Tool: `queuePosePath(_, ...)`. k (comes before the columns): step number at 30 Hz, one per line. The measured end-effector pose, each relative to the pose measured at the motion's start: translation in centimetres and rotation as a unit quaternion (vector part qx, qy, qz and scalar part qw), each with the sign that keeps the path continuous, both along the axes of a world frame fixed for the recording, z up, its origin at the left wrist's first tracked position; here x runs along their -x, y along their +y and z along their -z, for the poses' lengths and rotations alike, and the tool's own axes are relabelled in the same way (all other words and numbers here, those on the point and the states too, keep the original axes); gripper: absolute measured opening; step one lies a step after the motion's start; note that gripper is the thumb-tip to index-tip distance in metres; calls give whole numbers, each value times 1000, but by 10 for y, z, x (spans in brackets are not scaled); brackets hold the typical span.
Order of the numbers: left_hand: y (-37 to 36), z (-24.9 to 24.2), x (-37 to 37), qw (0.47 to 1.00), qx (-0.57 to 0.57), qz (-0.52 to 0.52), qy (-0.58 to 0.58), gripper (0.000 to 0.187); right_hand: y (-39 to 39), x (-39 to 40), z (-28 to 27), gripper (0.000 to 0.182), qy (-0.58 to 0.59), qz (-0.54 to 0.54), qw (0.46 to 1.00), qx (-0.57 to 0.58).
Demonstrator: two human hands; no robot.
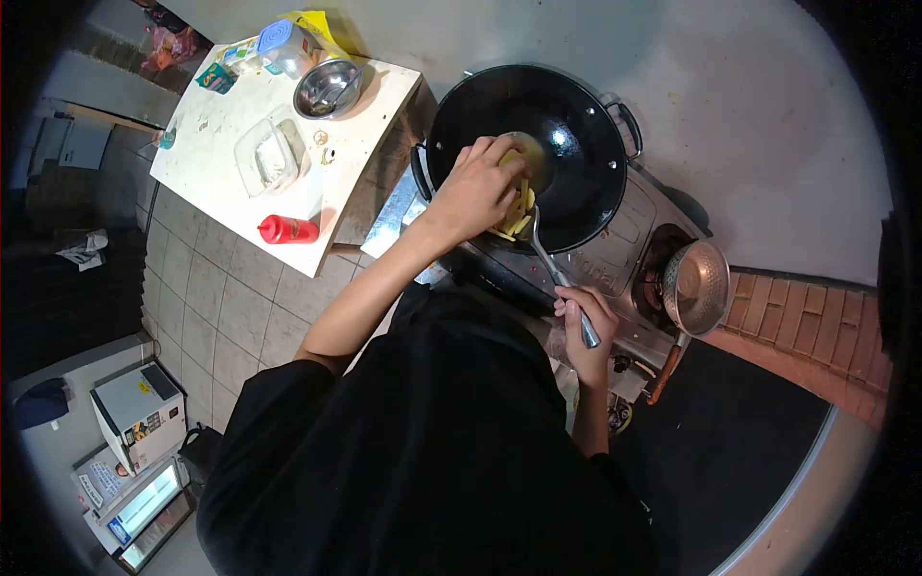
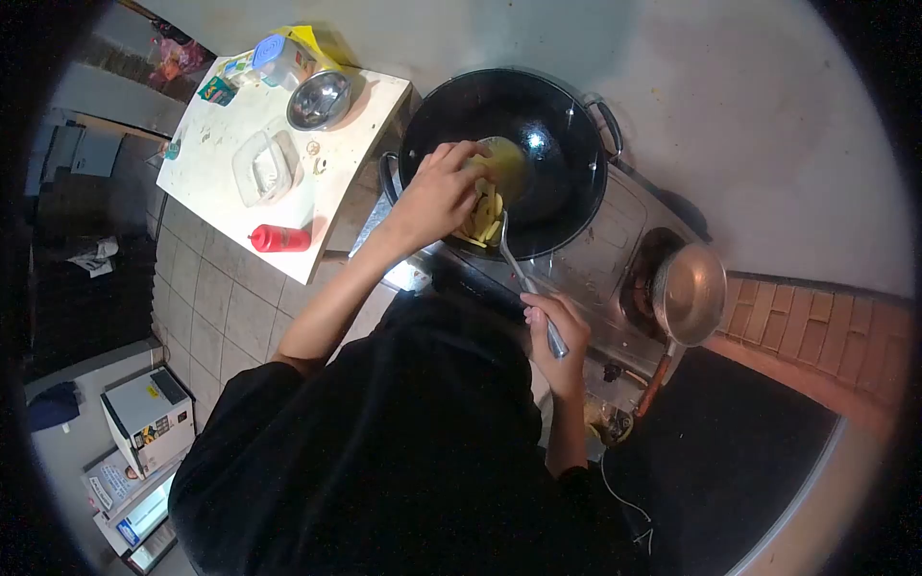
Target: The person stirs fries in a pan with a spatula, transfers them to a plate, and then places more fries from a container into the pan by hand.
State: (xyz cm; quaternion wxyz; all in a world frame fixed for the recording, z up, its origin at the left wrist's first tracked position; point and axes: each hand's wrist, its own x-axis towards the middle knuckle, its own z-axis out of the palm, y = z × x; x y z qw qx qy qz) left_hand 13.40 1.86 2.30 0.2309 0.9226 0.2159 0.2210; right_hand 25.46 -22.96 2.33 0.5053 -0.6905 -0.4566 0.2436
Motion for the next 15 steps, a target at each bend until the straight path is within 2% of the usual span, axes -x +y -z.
queuePosePath(5,1,-4,5,999,-10,-20,-31,21,2,-1,1,18,5,-1,1000,-1)
queuePosePath(9,-1,-4,10,999,-25,-32,-22,22,1,-3,4,18,5,-2,1000,3)
queuePosePath(15,-3,-10,13,996,-21,-46,-73,25,2,-2,0,18,7,-3,1000,7)
